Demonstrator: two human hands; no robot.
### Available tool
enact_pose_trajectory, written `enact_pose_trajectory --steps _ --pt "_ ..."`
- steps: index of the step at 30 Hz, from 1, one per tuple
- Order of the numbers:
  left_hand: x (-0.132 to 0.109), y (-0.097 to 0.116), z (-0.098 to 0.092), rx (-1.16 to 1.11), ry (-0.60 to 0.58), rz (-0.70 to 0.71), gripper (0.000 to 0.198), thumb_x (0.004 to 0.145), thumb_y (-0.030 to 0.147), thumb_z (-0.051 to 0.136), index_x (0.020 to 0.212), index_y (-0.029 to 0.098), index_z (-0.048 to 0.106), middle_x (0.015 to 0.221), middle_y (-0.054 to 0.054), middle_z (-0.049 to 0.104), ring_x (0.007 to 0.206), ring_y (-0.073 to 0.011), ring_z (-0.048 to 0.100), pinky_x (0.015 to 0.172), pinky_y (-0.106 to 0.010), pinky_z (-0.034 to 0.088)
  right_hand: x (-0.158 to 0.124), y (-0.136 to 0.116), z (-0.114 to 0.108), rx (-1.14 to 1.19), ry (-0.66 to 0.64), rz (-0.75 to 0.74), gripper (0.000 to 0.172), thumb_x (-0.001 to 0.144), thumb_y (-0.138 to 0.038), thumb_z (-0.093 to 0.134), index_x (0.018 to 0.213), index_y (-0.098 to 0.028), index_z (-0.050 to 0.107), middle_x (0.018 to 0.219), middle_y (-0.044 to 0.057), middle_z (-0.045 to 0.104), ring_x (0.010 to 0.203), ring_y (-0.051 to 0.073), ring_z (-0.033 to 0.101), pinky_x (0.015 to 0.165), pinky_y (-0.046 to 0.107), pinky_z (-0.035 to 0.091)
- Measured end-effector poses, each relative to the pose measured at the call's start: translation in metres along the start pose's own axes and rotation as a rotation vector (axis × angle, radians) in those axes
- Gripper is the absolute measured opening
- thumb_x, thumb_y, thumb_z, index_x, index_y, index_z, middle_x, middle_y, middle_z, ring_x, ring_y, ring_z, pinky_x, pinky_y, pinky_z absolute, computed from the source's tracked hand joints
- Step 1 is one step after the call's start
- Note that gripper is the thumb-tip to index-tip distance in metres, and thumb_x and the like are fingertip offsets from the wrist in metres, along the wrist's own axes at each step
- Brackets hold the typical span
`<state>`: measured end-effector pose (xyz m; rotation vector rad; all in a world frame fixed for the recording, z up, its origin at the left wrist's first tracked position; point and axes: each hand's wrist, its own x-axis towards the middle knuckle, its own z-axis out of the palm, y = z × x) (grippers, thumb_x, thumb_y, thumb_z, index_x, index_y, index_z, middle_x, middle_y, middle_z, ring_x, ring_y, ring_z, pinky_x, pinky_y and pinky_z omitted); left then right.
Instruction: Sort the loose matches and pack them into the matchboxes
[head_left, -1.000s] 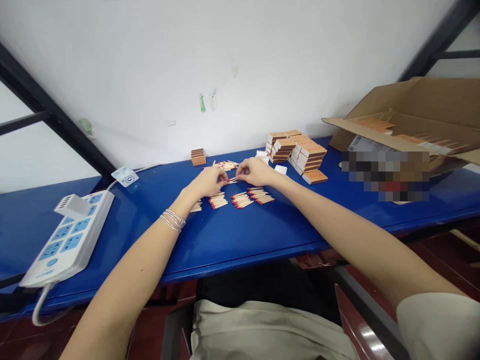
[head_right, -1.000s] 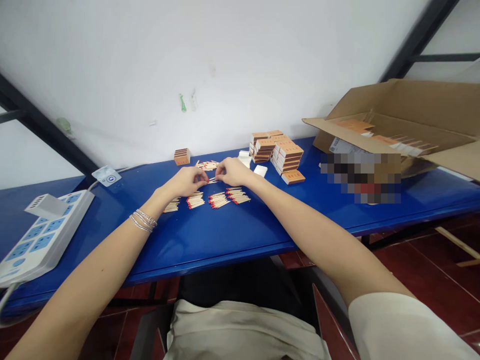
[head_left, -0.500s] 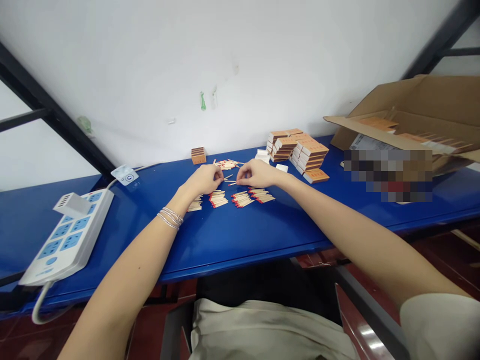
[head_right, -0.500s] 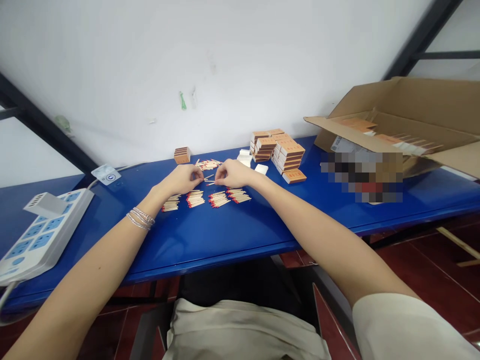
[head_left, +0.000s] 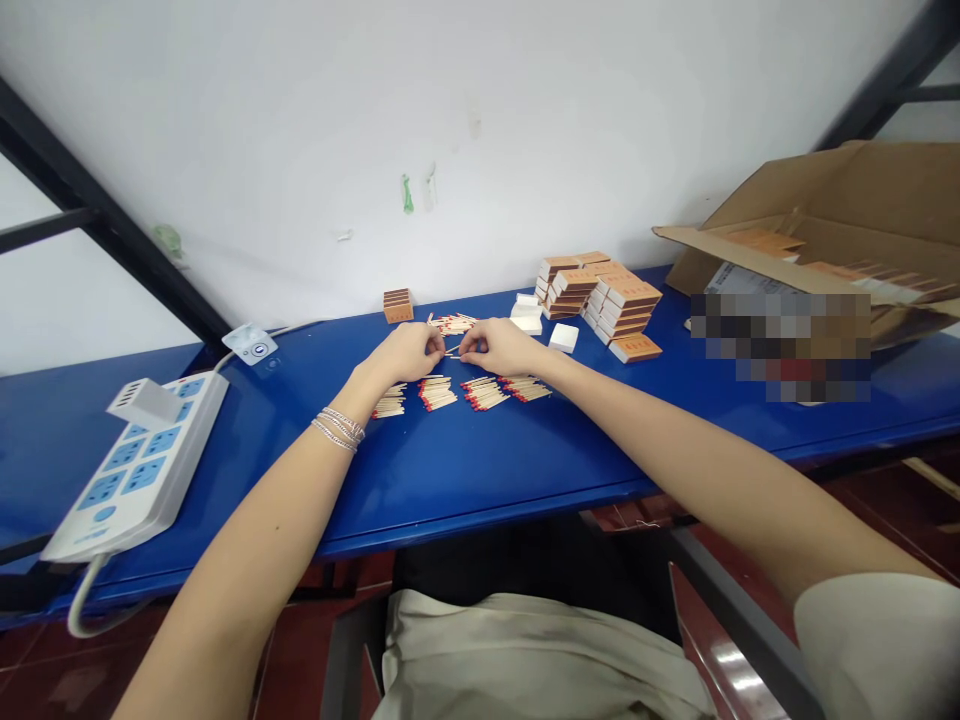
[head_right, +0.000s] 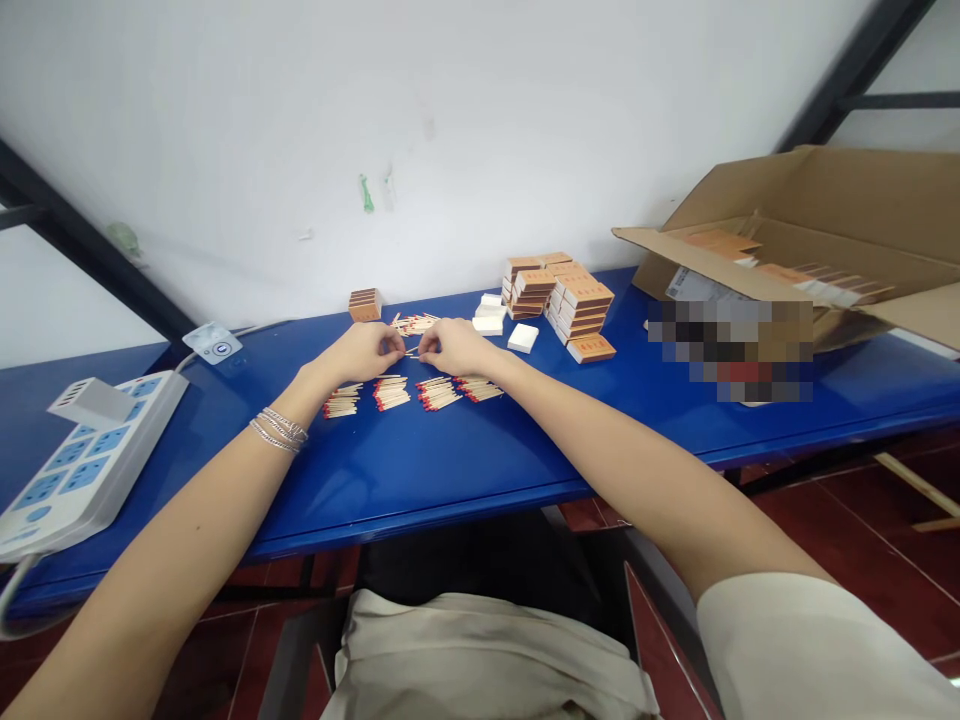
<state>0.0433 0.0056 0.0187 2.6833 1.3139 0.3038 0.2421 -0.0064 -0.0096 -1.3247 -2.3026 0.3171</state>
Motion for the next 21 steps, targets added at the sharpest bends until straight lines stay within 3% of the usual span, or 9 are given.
enact_pose_trajectory --steps 6,12,16,21 --pt "0.0 -0.006 -0.002 -0.003 -0.001 -0.001 0.017 0.077 0.015 0.056 0.085 0.017 0.071 0.088 -0.007 0.074 0.078 -0.019 0.065 0.074 -0.031 0.047 -0.001 -0.001 0.001 -0.019 -0.007 -0.006 0.015 0.08 -0.014 0.06 0.086 -0.015 0.073 0.085 0.005 0.074 0.073 0.015 0.062 0.068 0.025 0.041" --pt "-0.002 -0.005 -0.006 -0.037 0.06 -0.003 0.017 0.079 0.02 0.06 0.093 0.016 0.068 0.091 -0.007 0.073 0.078 -0.0182 0.063 0.071 -0.031 0.047 -0.005 -0.002 -0.008 0.158 0.065 0.043 0.03 0.088 -0.015 0.052 0.112 -0.012 0.07 0.093 0.008 0.074 0.078 0.015 0.063 0.075 0.027 0.046" --pt "-0.003 -0.001 -0.009 -0.082 0.039 -0.005 0.022 0.077 0.025 0.066 0.097 0.016 0.068 0.096 -0.008 0.072 0.077 -0.0174 0.062 0.071 -0.03 0.047 -0.004 -0.003 -0.008 0.38 0.082 0.096 0.022 0.087 -0.015 0.057 0.1 -0.011 0.073 0.097 0.009 0.075 0.083 0.015 0.065 0.077 0.026 0.049" --pt "-0.004 -0.008 -0.009 0.04 -0.022 -0.021 0.016 0.079 0.02 0.062 0.093 0.017 0.07 0.094 -0.008 0.073 0.082 -0.0199 0.064 0.074 -0.032 0.046 -0.002 -0.006 -0.004 0.592 0.071 0.181 0.015 0.08 -0.015 0.067 0.093 -0.011 0.075 0.09 0.009 0.076 0.079 0.015 0.067 0.075 0.027 0.053"
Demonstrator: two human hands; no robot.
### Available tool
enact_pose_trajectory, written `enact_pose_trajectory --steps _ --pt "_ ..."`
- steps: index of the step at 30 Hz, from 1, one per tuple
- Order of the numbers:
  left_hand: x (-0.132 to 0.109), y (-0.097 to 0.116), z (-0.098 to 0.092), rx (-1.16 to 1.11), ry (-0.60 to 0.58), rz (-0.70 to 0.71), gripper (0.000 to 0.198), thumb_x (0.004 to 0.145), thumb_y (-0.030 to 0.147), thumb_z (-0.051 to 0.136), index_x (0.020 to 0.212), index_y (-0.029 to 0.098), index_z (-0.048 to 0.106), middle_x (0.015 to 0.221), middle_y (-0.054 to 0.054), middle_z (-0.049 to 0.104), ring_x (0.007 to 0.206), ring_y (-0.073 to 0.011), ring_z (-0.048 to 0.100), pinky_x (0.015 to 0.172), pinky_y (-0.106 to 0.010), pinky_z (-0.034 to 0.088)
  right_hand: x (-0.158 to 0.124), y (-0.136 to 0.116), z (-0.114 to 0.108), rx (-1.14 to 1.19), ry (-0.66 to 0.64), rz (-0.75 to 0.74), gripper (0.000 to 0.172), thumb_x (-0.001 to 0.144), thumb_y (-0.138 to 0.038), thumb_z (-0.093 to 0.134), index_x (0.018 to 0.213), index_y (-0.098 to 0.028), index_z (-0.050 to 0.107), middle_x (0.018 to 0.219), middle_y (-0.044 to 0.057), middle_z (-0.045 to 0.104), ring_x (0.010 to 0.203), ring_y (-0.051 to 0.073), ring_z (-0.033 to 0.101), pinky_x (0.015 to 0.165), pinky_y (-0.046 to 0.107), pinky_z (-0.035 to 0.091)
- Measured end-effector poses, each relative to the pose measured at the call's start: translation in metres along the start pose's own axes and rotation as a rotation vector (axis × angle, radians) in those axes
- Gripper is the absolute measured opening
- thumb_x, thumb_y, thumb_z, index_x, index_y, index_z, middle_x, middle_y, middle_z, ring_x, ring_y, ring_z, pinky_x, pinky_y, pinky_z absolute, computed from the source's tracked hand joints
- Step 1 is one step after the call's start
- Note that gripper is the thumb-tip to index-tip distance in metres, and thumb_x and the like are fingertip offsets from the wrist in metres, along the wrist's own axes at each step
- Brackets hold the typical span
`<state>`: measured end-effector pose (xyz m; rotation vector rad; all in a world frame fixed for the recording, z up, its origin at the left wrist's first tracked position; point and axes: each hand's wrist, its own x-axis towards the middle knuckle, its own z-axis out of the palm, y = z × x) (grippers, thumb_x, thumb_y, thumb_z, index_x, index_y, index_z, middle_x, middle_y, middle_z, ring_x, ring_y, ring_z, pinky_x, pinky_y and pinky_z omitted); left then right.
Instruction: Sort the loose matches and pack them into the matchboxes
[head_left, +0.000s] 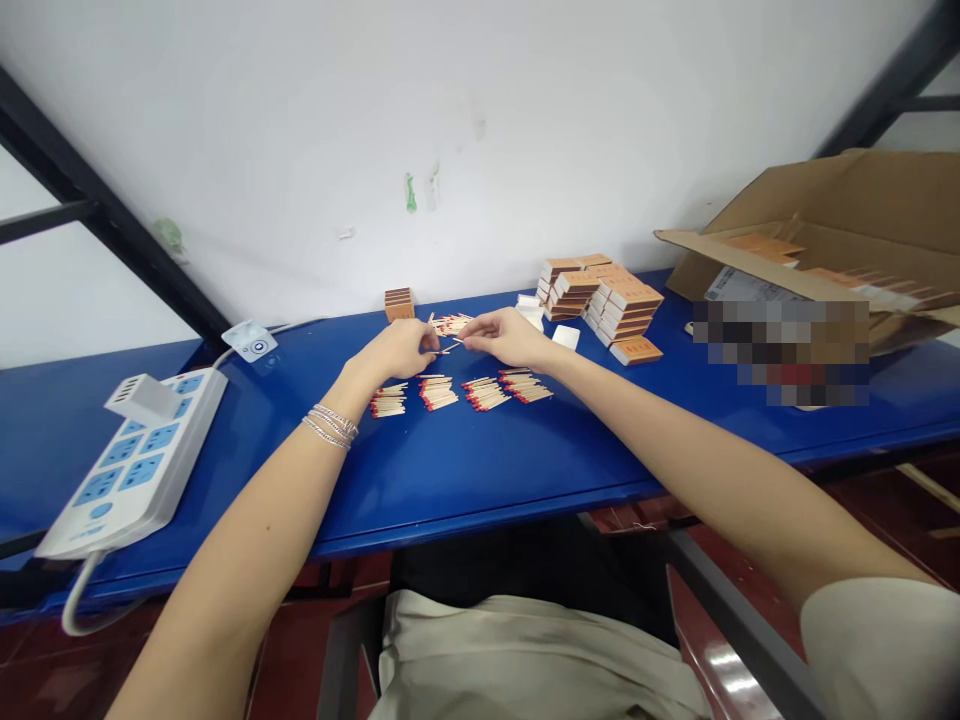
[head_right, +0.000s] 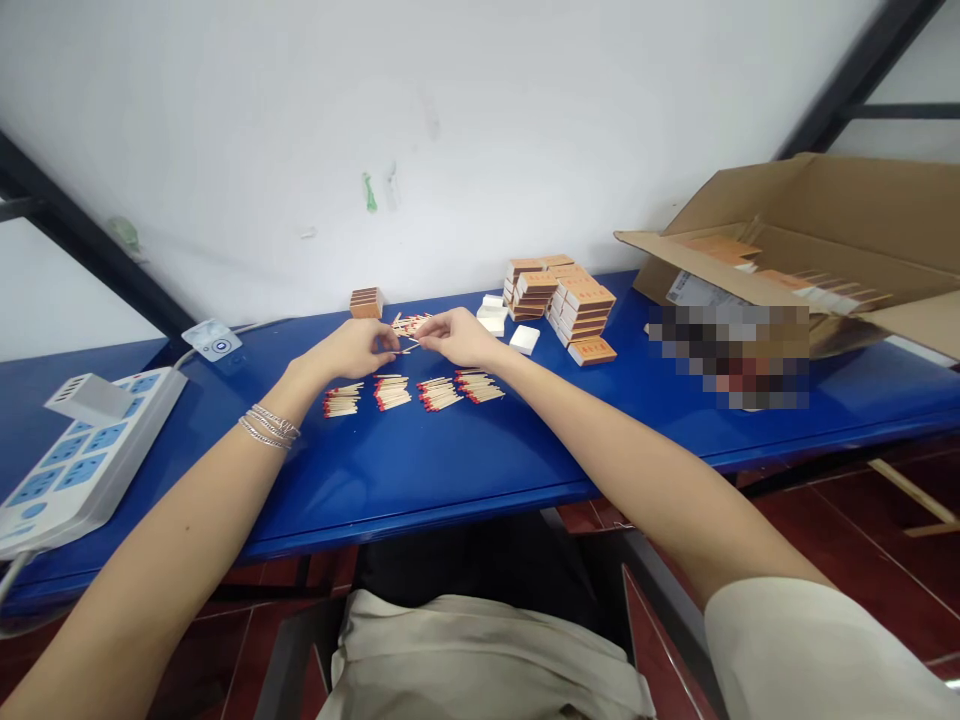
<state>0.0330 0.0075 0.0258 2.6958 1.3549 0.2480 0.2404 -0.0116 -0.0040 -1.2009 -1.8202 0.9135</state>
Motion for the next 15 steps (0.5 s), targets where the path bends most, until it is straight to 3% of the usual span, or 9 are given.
enact_pose_trajectory --steps 5,10,15 --pt "0.001 -0.01 0.002 -0.064 -0.023 -0.005 0.013 0.081 0.025 0.065 0.09 0.017 0.07 0.088 -0.005 0.073 0.077 -0.0175 0.063 0.072 -0.03 0.045 -0.002 -0.005 0.002 0.102 -0.022 0.033 0.02 0.082 -0.011 0.064 0.1 -0.012 0.074 0.093 0.008 0.075 0.078 0.013 0.065 0.079 0.029 0.054" --pt "0.002 -0.009 0.006 -0.123 0.028 0.0 0.015 0.083 0.032 0.065 0.084 0.017 0.069 0.083 -0.005 0.073 0.073 -0.0164 0.062 0.068 -0.029 0.044 -0.005 -0.009 -0.001 0.187 -0.053 0.035 0.028 0.084 -0.011 0.059 0.11 -0.015 0.071 0.09 0.006 0.074 0.071 0.011 0.063 0.072 0.026 0.053" --pt "0.005 -0.001 0.013 -0.12 0.072 0.036 0.02 0.085 0.035 0.062 0.084 0.016 0.068 0.081 -0.006 0.071 0.069 -0.016 0.06 0.067 -0.03 0.043 -0.006 -0.01 -0.002 0.261 -0.034 0.1 0.016 0.081 -0.01 0.062 0.095 -0.013 0.069 0.079 0.006 0.072 0.072 0.013 0.066 0.064 0.023 0.05"
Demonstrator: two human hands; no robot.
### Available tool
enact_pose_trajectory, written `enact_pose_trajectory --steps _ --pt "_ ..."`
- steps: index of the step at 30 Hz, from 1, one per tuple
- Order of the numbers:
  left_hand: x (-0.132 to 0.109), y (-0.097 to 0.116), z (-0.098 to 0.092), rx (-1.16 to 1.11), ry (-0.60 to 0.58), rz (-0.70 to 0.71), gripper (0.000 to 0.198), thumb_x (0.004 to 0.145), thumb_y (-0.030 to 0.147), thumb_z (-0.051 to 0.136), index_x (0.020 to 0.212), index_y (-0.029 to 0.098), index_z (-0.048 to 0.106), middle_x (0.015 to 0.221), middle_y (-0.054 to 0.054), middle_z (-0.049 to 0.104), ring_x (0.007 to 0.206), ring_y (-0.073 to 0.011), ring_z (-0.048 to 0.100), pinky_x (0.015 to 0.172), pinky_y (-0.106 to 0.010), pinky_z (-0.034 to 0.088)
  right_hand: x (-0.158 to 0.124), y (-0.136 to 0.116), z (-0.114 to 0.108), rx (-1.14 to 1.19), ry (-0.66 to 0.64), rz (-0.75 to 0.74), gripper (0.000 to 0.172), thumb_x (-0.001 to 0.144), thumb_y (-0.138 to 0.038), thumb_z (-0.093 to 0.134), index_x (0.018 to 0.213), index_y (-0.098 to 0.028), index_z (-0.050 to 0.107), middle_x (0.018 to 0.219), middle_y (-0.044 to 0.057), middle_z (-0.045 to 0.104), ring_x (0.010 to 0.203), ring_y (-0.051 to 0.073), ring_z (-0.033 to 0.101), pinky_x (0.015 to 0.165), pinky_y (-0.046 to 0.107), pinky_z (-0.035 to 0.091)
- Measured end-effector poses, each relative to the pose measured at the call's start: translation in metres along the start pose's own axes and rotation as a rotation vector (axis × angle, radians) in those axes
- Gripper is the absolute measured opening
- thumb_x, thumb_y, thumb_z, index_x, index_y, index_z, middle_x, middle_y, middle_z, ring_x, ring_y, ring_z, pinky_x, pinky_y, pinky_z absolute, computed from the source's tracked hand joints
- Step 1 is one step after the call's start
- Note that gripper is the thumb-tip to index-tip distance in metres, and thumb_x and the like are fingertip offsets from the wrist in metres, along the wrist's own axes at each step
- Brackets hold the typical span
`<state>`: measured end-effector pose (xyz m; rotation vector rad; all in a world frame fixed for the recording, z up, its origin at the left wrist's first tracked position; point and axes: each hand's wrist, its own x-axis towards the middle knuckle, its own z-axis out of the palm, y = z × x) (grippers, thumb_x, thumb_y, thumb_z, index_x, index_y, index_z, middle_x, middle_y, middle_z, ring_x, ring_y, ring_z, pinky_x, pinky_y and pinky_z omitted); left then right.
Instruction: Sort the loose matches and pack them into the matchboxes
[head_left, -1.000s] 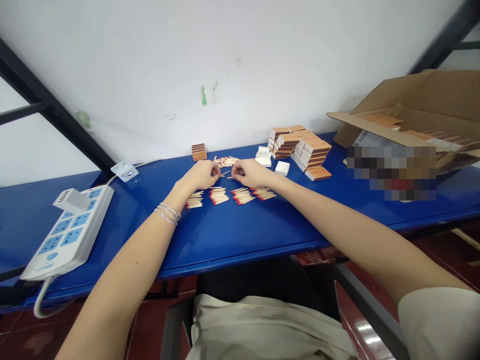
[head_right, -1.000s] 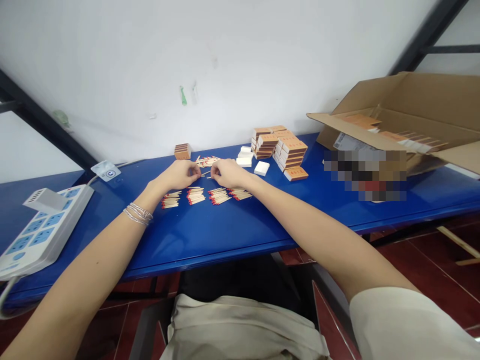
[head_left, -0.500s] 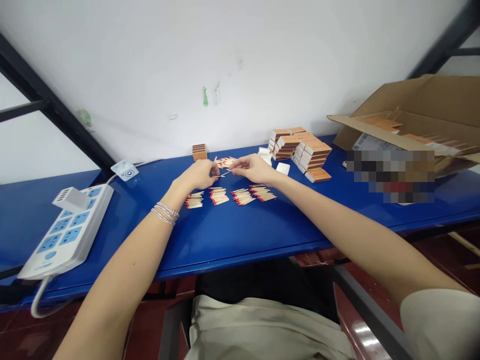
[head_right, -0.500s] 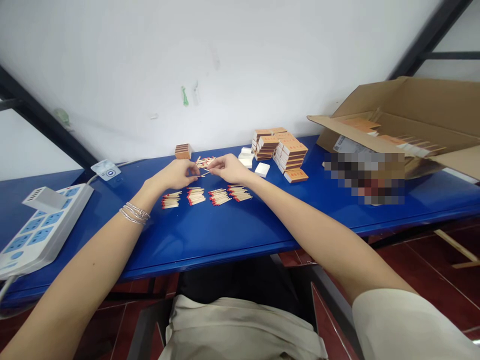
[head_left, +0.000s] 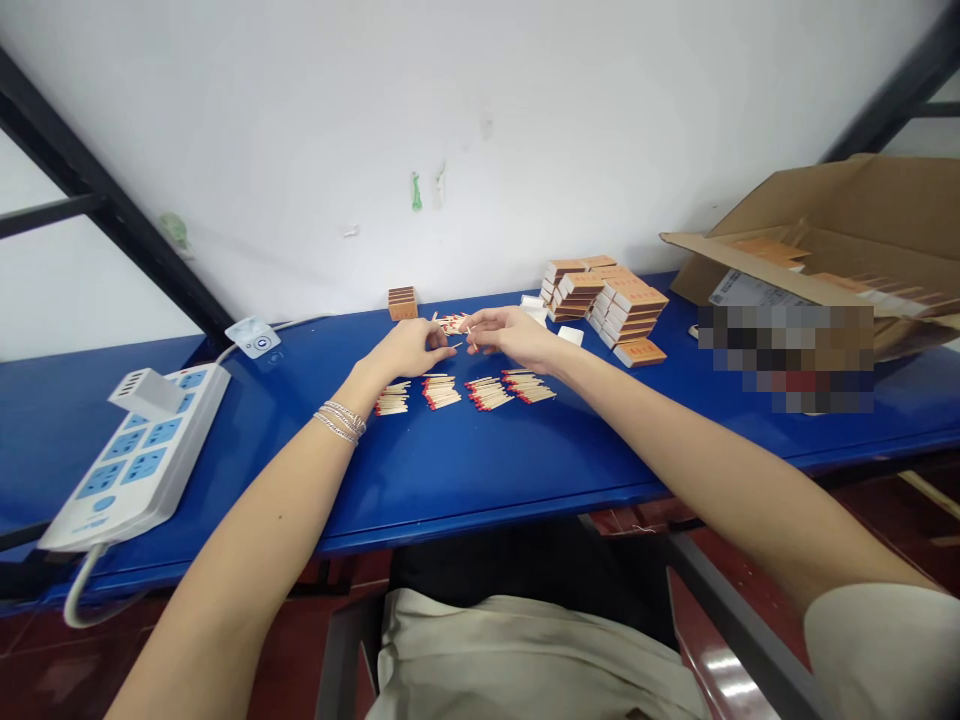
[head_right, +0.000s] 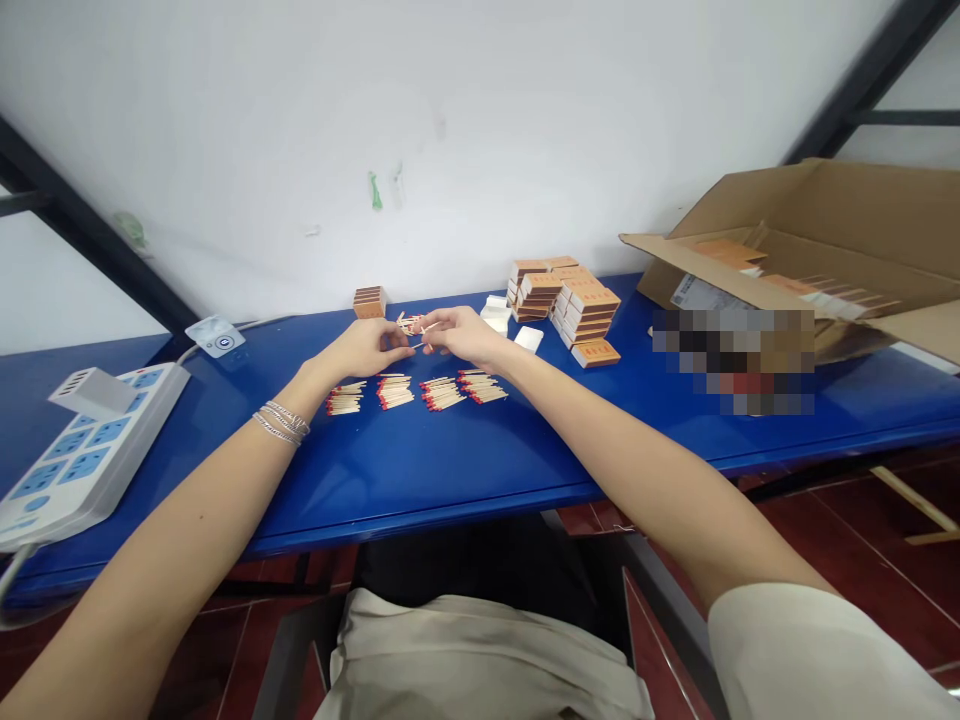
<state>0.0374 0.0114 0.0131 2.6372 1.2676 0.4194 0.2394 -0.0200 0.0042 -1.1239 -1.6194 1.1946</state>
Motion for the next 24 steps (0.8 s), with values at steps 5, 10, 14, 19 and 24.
enact_pose_trajectory --steps 5,10,14,19,24 --pt "0.004 -0.001 0.003 0.039 -0.002 0.007 0.014 0.082 0.026 0.061 0.085 0.016 0.07 0.082 -0.006 0.071 0.071 -0.0162 0.06 0.069 -0.03 0.044 0.007 0.005 0.004 -0.097 0.054 -0.047 0.007 0.073 -0.012 0.071 0.074 -0.014 0.065 0.064 0.004 0.069 0.062 0.013 0.065 0.062 0.023 0.049" --pt "0.002 -0.015 -0.007 0.074 -0.06 -0.039 0.018 0.08 0.021 0.058 0.09 0.016 0.071 0.085 -0.006 0.073 0.074 -0.0167 0.062 0.071 -0.028 0.045 0.02 0.002 0.022 -0.218 -0.02 -0.035 0.007 0.067 -0.009 0.072 0.07 -0.014 0.068 0.059 0.002 0.068 0.06 0.013 0.065 0.06 0.022 0.049" --pt "-0.002 -0.025 -0.019 0.086 -0.139 -0.131 0.019 0.079 0.024 0.057 0.089 0.016 0.072 0.086 -0.006 0.073 0.075 -0.0176 0.063 0.07 -0.027 0.046 0.025 -0.003 0.036 -0.286 -0.034 0.001 0.002 0.069 -0.011 0.072 0.07 -0.013 0.07 0.064 0.003 0.07 0.058 0.012 0.062 0.056 0.021 0.046" --pt "-0.003 -0.03 -0.026 0.078 -0.227 -0.209 0.022 0.078 0.025 0.055 0.09 0.016 0.07 0.089 -0.007 0.074 0.076 -0.0178 0.064 0.069 -0.026 0.046 0.02 -0.012 0.035 -0.583 -0.148 -0.051 0.006 0.071 -0.018 0.074 0.074 -0.013 0.077 0.07 0.004 0.072 0.066 0.012 0.061 0.059 0.021 0.043" --pt "-0.003 -0.03 -0.027 0.085 -0.254 -0.201 0.025 0.079 0.026 0.053 0.094 0.016 0.069 0.094 -0.007 0.073 0.079 -0.0183 0.064 0.07 -0.027 0.046 0.026 -0.023 0.031 -0.674 -0.101 -0.05 0.012 0.075 -0.02 0.072 0.084 -0.014 0.078 0.079 0.005 0.074 0.071 0.013 0.063 0.065 0.022 0.045"
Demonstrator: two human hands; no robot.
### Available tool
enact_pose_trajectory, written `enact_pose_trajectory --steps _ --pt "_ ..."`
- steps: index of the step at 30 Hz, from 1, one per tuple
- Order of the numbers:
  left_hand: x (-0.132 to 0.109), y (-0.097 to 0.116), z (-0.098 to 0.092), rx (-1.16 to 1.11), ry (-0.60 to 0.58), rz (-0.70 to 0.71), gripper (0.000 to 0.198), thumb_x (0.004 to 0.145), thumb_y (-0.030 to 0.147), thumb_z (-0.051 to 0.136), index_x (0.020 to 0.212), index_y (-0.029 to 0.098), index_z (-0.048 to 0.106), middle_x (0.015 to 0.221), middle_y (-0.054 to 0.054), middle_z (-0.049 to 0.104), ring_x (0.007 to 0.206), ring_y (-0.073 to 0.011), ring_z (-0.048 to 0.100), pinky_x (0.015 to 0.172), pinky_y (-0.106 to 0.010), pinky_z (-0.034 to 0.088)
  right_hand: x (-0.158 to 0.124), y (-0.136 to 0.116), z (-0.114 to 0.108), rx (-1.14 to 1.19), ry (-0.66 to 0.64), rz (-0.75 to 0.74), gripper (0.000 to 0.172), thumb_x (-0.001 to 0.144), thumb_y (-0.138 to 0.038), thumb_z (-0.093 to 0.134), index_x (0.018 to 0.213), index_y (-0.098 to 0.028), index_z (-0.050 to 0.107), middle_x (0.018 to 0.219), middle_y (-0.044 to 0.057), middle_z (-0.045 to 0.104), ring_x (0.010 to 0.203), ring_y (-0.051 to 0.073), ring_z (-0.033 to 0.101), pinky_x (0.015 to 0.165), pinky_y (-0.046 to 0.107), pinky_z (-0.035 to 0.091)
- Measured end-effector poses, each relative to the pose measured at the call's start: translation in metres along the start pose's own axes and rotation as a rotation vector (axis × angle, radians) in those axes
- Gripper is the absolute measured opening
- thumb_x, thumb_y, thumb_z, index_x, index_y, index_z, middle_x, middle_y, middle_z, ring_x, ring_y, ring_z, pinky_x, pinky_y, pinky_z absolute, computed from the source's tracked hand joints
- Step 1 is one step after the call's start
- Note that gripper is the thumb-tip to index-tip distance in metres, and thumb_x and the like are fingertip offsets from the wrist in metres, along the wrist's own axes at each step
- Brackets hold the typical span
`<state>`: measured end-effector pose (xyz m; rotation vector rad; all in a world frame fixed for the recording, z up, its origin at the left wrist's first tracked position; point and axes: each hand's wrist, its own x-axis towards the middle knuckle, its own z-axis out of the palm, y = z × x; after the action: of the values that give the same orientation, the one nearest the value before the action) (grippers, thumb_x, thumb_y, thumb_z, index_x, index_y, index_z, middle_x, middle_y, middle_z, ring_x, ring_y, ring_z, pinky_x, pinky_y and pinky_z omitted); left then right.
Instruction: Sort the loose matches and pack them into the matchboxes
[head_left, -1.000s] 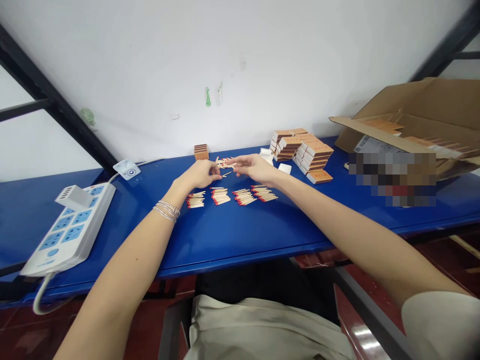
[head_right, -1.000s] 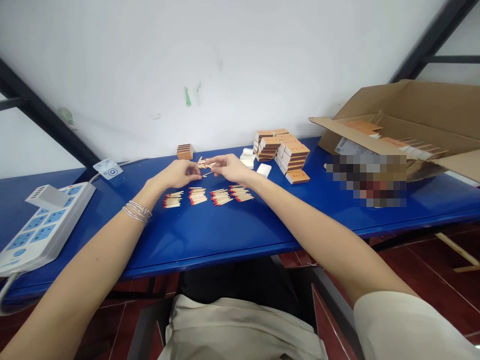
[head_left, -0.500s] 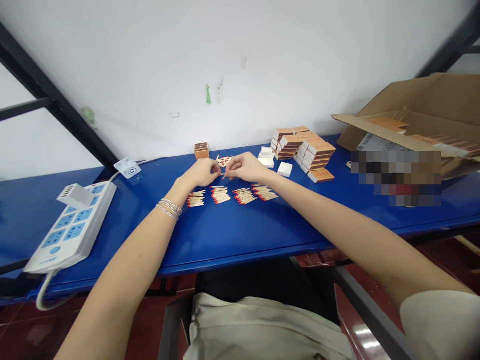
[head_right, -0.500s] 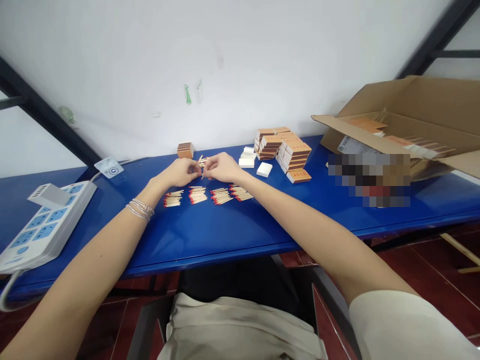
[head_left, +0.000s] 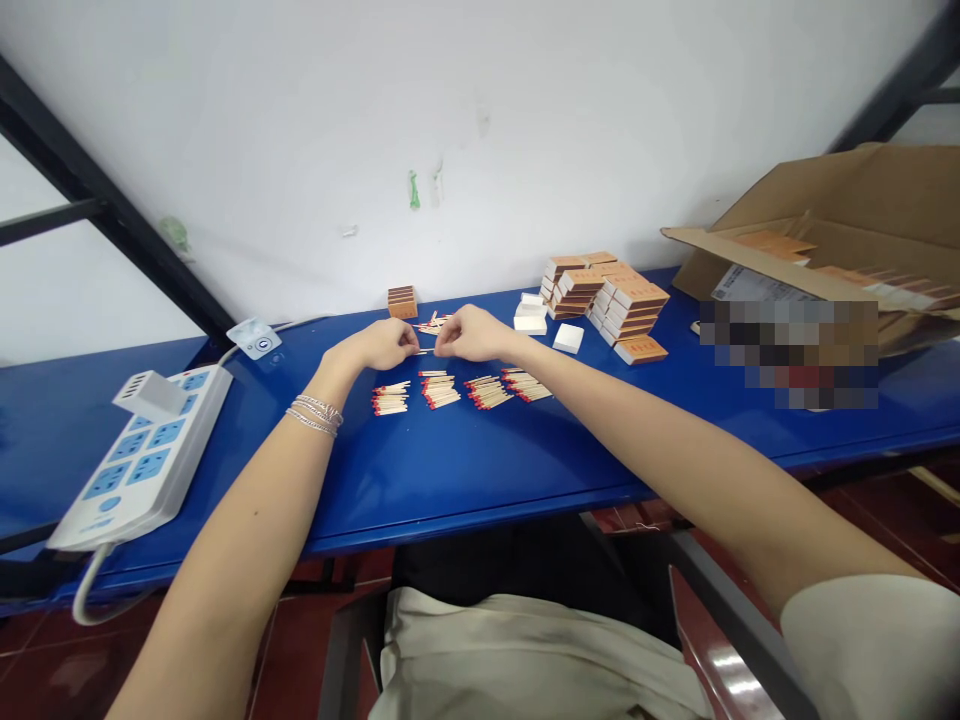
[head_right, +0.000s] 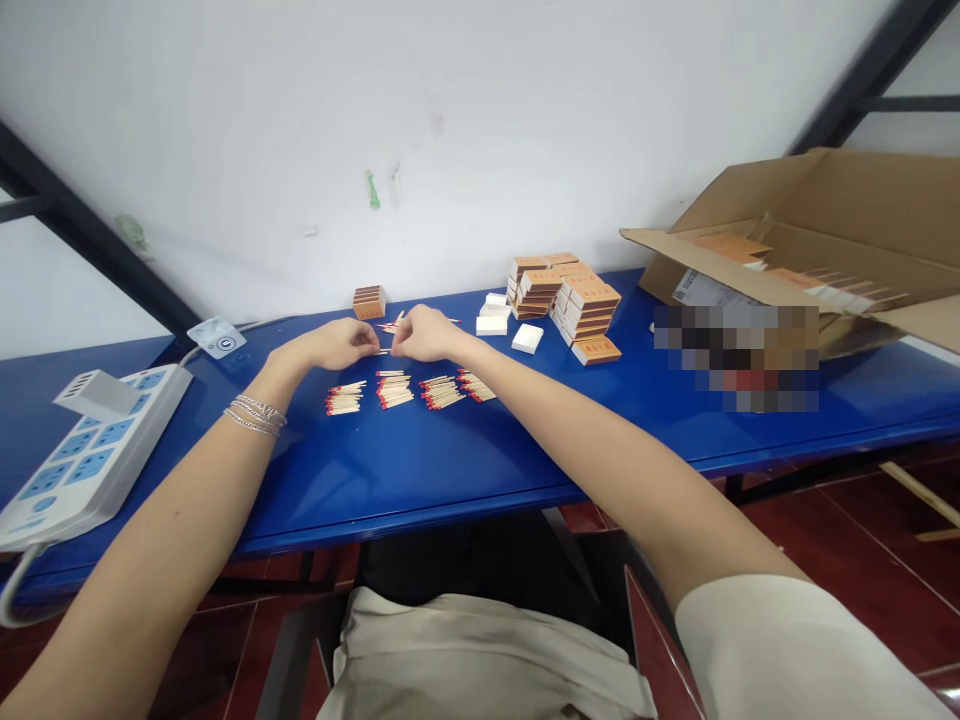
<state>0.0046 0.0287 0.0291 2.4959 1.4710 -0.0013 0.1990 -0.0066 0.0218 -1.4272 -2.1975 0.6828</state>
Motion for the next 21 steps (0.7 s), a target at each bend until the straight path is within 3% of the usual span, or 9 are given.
enact_pose_trajectory --steps 4,9,12,17,21 --pt "-0.002 0.004 -0.002 -0.032 0.014 0.04 0.027 0.081 0.028 0.051 0.095 0.015 0.068 0.095 -0.008 0.072 0.084 -0.0193 0.064 0.072 -0.028 0.046 0.01 0.002 0.007 -0.075 0.126 -0.012 0.019 0.075 -0.016 0.071 0.093 -0.014 0.077 0.088 0.006 0.075 0.077 0.015 0.065 0.072 0.024 0.047" --pt "-0.006 0.006 -0.006 -0.075 -0.017 0.05 0.029 0.078 0.036 0.058 0.097 0.015 0.068 0.096 -0.007 0.072 0.083 -0.0191 0.064 0.073 -0.028 0.047 0.014 0.005 0.019 -0.093 0.132 -0.015 0.012 0.074 -0.013 0.064 0.078 -0.016 0.076 0.081 0.006 0.075 0.077 0.018 0.066 0.07 0.025 0.047" --pt "-0.006 0.003 -0.007 -0.063 -0.05 -0.004 0.038 0.072 0.038 0.067 0.104 0.017 0.067 0.099 -0.007 0.072 0.084 -0.0191 0.065 0.072 -0.027 0.048 0.009 0.007 0.014 -0.11 0.111 0.042 0.011 0.07 -0.012 0.066 0.074 -0.017 0.074 0.078 0.007 0.074 0.075 0.019 0.066 0.065 0.026 0.047" --pt "-0.006 0.002 -0.01 0.031 -0.069 -0.025 0.023 0.073 0.028 0.06 0.092 0.019 0.071 0.095 -0.004 0.074 0.079 -0.0178 0.065 0.069 -0.026 0.047 0.0 0.017 0.0 -0.115 0.14 0.075 0.013 0.068 -0.01 0.065 0.074 -0.017 0.074 0.079 0.007 0.074 0.075 0.019 0.066 0.067 0.026 0.047" --pt "-0.015 0.0 -0.021 0.095 -0.186 -0.103 0.023 0.07 0.029 0.063 0.089 0.022 0.074 0.092 -0.001 0.075 0.081 -0.0181 0.065 0.069 -0.024 0.046 -0.002 0.026 -0.007 -0.122 0.166 0.097 0.013 0.069 -0.011 0.065 0.075 -0.016 0.074 0.078 0.007 0.074 0.076 0.018 0.066 0.067 0.026 0.047"
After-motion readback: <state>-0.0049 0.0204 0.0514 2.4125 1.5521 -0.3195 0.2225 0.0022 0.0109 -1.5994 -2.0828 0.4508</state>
